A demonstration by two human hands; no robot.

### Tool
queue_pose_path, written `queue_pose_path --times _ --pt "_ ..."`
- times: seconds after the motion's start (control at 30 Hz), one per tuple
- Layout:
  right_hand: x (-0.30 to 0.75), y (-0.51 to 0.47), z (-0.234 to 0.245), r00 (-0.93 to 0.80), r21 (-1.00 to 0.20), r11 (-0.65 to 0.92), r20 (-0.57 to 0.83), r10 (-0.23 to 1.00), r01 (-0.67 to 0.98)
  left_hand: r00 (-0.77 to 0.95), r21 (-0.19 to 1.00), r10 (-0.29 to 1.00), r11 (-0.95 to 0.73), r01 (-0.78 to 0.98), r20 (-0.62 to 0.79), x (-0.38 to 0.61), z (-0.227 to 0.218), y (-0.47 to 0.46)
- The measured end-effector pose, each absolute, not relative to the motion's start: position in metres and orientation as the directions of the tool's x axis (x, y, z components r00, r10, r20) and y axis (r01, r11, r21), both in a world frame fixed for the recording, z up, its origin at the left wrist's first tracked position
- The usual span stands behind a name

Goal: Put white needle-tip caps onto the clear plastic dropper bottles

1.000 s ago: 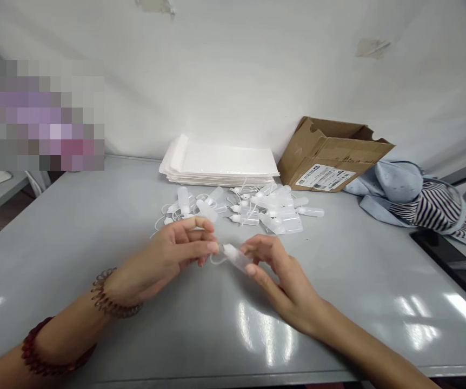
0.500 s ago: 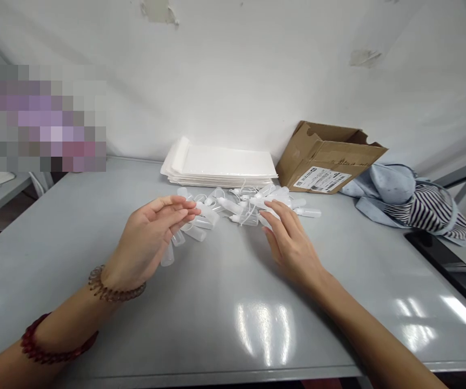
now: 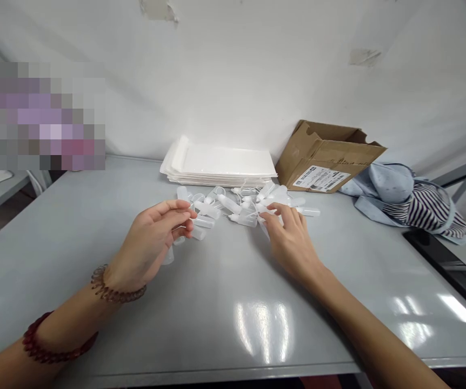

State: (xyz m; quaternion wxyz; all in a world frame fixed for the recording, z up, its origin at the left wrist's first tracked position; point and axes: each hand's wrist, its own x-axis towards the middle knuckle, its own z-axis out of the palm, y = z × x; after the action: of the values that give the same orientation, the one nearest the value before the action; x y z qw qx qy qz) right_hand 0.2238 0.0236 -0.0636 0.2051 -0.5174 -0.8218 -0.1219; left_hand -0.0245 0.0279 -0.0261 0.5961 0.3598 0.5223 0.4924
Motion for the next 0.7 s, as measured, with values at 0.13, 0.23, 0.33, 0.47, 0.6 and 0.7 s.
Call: queue_pose_path --times 0.13,0.23,0.33,0.47,0.6,0.7 --pt "0.226 0.023 -0.065 -0.319 -0.105 0.432 0.523 0.790 0.896 -0.024 0.944 0.960 0.270 -0.189 -0.279 -0.026 -0.027 0.027" --pt "0.227 0.021 -0.062 -0.282 -0.150 0.452 0.602 0.747 0.879 0.021 0.945 0.961 0.276 -0.176 -0.277 -0.026 -0.028 0.026" --pt "0.226 0.015 -0.054 -0.274 -0.187 0.530 0.690 0.670 0.827 0.078 0.946 0.953 0.300 -0.122 -0.292 -0.024 -0.027 0.025" --pt "0.217 0.002 -0.040 -0.157 -0.444 0.586 0.691 0.706 0.678 0.179 0.946 0.932 0.323 -0.016 -0.316 -0.020 -0.026 0.023" --pt "0.209 -0.010 -0.030 0.000 -0.859 0.371 0.397 0.918 0.353 0.294 0.948 0.901 0.312 0.070 -0.318 -0.019 -0.030 0.019" --pt "0.206 -0.012 -0.026 -0.023 -0.970 0.162 0.160 0.987 0.179 0.361 0.959 0.889 0.267 0.093 -0.283 -0.019 -0.032 0.018"
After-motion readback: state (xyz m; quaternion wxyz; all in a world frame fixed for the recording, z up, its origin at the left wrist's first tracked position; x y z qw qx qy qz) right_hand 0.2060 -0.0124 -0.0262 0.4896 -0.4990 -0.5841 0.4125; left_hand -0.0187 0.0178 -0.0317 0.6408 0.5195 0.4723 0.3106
